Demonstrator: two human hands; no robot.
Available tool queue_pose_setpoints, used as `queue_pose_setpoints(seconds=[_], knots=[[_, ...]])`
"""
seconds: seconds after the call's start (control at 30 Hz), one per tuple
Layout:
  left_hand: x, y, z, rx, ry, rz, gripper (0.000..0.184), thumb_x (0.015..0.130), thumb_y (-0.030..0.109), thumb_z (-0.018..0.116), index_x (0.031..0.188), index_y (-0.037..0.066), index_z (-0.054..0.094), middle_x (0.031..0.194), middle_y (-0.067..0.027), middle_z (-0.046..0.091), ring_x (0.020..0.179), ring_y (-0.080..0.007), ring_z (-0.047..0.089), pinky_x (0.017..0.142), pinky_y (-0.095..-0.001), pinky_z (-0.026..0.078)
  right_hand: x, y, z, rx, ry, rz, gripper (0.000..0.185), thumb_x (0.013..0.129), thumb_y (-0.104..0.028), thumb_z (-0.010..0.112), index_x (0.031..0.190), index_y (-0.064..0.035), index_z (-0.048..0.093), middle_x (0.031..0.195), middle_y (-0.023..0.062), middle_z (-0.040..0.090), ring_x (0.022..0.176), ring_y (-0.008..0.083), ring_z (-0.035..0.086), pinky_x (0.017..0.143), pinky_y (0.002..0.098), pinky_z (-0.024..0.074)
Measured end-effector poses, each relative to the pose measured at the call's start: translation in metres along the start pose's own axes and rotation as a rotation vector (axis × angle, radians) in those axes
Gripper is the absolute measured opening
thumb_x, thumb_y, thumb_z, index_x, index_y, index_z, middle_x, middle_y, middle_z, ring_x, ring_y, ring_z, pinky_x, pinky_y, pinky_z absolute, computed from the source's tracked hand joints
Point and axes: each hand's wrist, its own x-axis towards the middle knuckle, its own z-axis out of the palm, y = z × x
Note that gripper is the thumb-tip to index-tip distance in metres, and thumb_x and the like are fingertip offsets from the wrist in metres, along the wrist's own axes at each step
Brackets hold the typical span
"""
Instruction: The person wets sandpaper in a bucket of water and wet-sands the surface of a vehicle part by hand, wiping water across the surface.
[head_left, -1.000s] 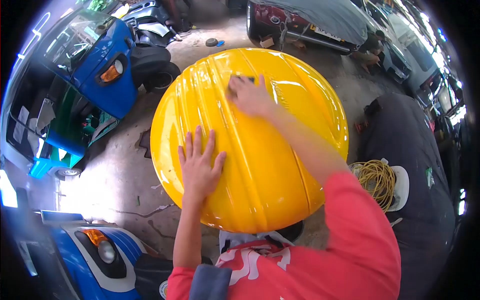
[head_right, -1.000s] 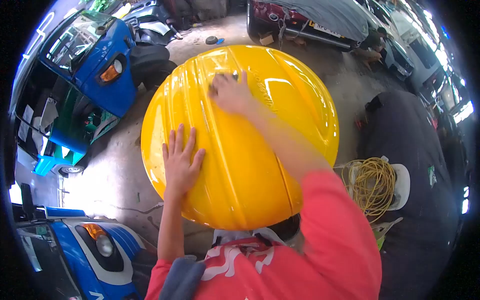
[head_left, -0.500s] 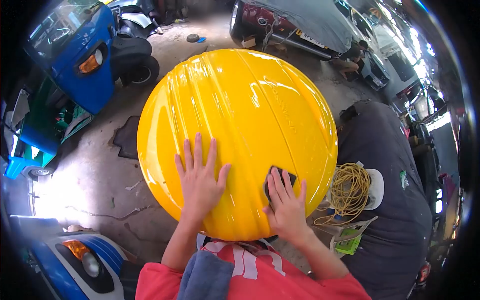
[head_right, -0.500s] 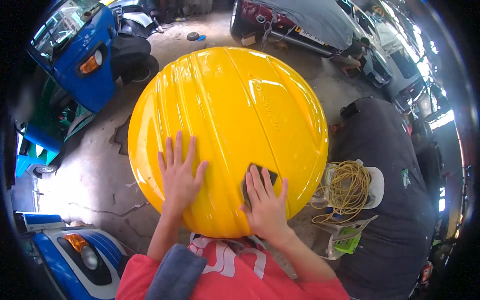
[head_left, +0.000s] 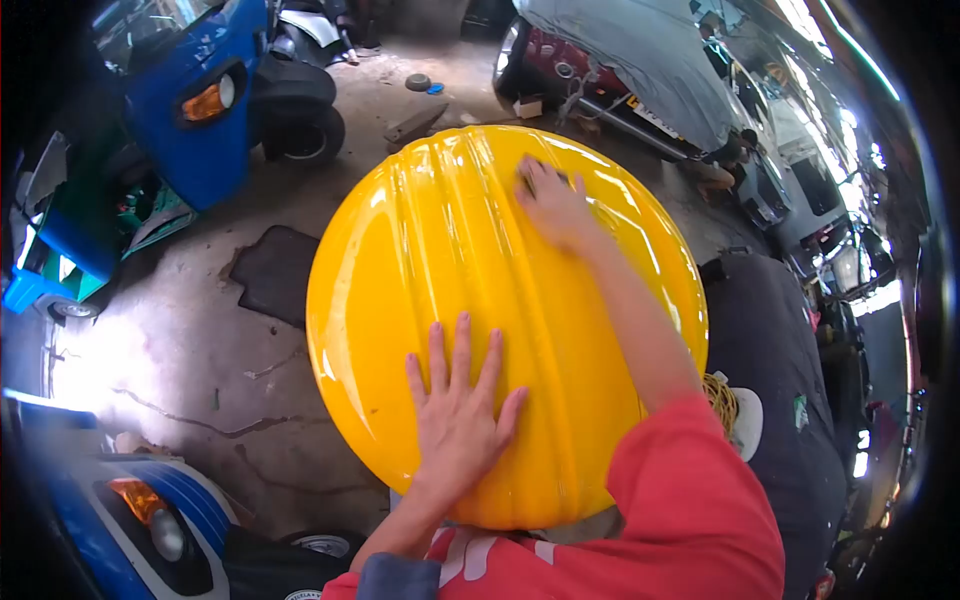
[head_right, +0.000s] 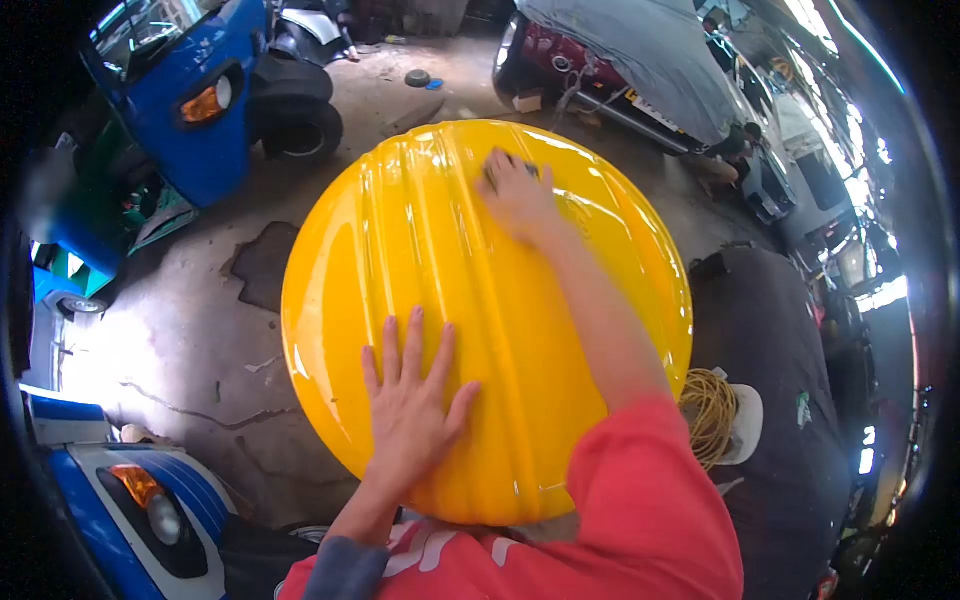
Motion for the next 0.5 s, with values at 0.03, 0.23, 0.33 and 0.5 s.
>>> queue_pose_setpoints(seconds=[0.03,0.23,0.33,0.5], knots=[[-0.001,0.001,0.0,0.003,-0.004,-0.001,0.066,0.095,0.046,0.057,0.152,0.015,0.045,0.165,-0.0173,0.024,0.154,-0.0407,0.016,0.121,-0.0606,0.008,-0.049,0.009,0.011,-0.082,0.107,-0.092,0.064,0.105,-0.045,0.037,0.154,-0.0034,0.034,0.164,0.0112,0.031,0.151,0.028,0.028,0.119,0.0654,0.0155],[-0.001,-0.003,-0.002,-0.006,-0.029,-0.005,0.067,0.094,0.046,0.059,0.152,0.014,0.046,0.165,-0.0181,0.024,0.153,-0.043,0.016,0.12,-0.0635,0.01,-0.113,-0.021,0.01,-0.155,0.14,-0.012,0.063,0.103,-0.044,0.041,0.152,-0.004,0.038,0.161,0.0107,0.035,0.149,0.0298,0.031,0.116,0.0692,0.0189],[0.001,-0.003,-0.005,-0.009,-0.026,-0.016,0.067,0.094,0.046,0.059,0.152,0.014,0.046,0.165,-0.0186,0.024,0.153,-0.0431,0.016,0.12,-0.0636,0.01,0.042,-0.015,0.009,-0.065,0.021,0.079,0.061,0.104,-0.046,0.035,0.149,-0.006,0.043,0.158,0.0098,0.04,0.147,0.0297,0.035,0.116,0.0685,0.0185],[-0.005,-0.001,-0.008,0.004,-0.071,-0.023,0.067,0.094,0.047,0.059,0.152,0.014,0.046,0.165,-0.0186,0.025,0.153,-0.0428,0.016,0.12,-0.063,0.011,0.12,-0.007,0.018,0.021,0.008,0.153,0.06,0.104,-0.048,0.033,0.146,-0.0061,0.047,0.156,0.0109,0.042,0.145,0.0305,0.037,0.117,0.0678,0.0178]])
